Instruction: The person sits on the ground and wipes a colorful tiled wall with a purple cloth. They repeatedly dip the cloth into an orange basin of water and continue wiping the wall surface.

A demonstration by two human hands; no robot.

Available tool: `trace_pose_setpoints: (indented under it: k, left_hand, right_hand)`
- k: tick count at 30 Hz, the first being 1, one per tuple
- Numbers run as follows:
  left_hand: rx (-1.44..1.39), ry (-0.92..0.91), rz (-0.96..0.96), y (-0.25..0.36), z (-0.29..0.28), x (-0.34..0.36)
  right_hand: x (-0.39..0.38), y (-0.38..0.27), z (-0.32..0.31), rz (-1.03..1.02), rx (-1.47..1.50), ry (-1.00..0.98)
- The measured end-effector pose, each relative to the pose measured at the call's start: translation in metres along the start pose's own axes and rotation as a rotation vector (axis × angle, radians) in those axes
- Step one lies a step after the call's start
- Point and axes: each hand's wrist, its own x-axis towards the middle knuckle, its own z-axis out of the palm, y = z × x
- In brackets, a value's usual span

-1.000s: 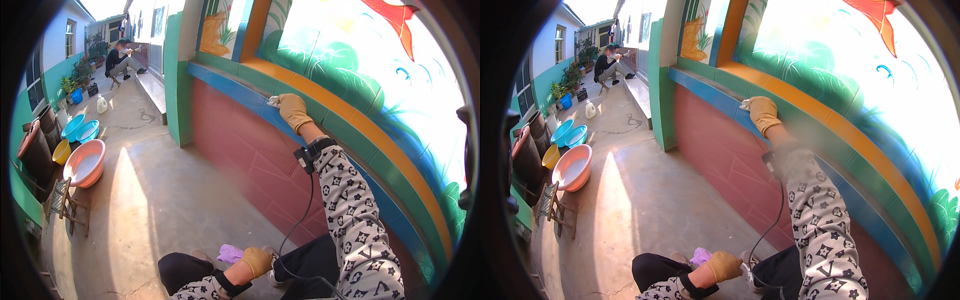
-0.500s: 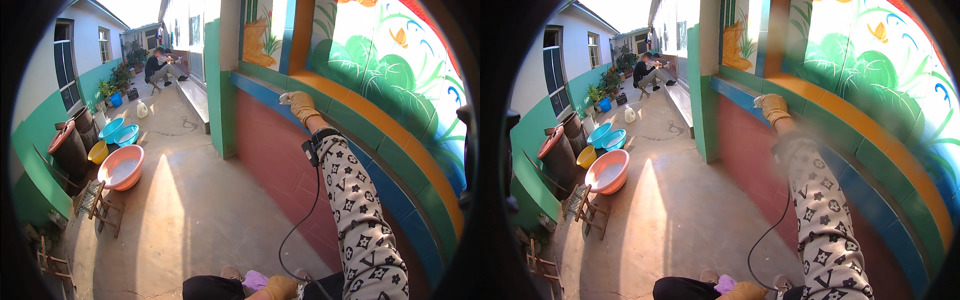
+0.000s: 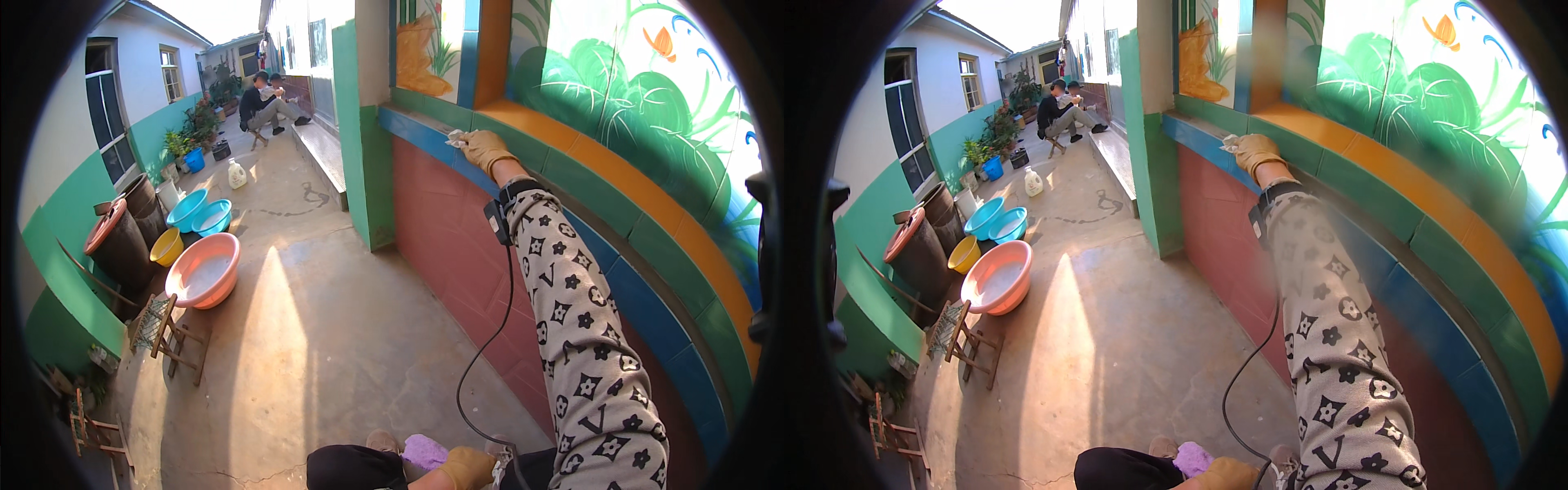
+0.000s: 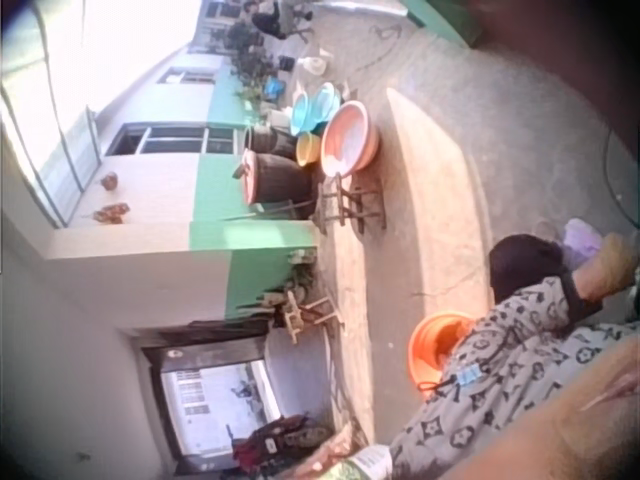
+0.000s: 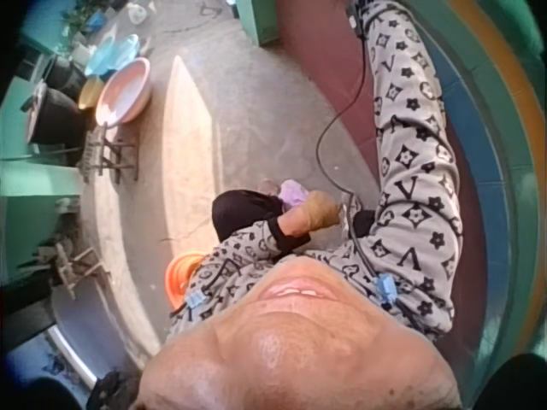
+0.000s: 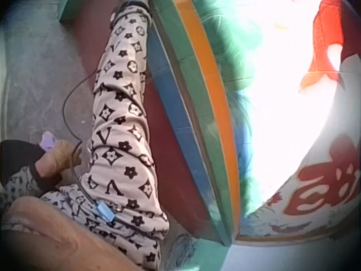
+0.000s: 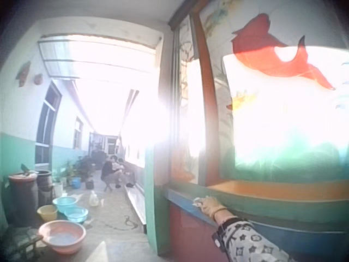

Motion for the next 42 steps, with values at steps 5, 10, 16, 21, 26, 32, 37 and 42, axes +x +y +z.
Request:
trace_pose_setpoints:
  k: [5,10,16,21,26,32,37,42]
  left_hand:
    - [-0.068,-0.207,-0.086,0.027,-0.037,-0.003]
    - [0.075,-0.242,-0.075,0.046,-0.055,0.002]
    - [0.135,-0.479,-0.094,0.074,-0.054,0.017]
    - [0.178,-0.533,-0.07,0.079,-0.058,0.021]
    - [0.19,-0.539,-0.076,0.075,-0.056,0.021]
    - [0.182,-0.547,-0.066,0.074,-0.05,0.024]
    - [0.207,-0.536,-0.02,0.075,-0.051,0.02]
    - [0.222,-0.479,-0.01,0.078,-0.051,0.009]
  right_hand:
    - [-0.048,0.016,-0.029,0.113,-0.087,0.03]
    - [-0.124,0.035,-0.077,0.089,-0.19,-0.074]
    - [-0.233,0.062,-0.138,0.119,-0.096,-0.114]
    - [-0.309,0.079,-0.176,0.2,-0.011,-0.071]
    - [-0.367,0.076,-0.22,0.201,-0.08,-0.104]
    - [-0.374,0.096,-0.263,-0.199,-0.461,0.43]
    - [-0.371,0.122,-0.259,0.08,-0.602,0.26]
    - [-0.332,0.133,-0.248,0.137,-0.681,0.255]
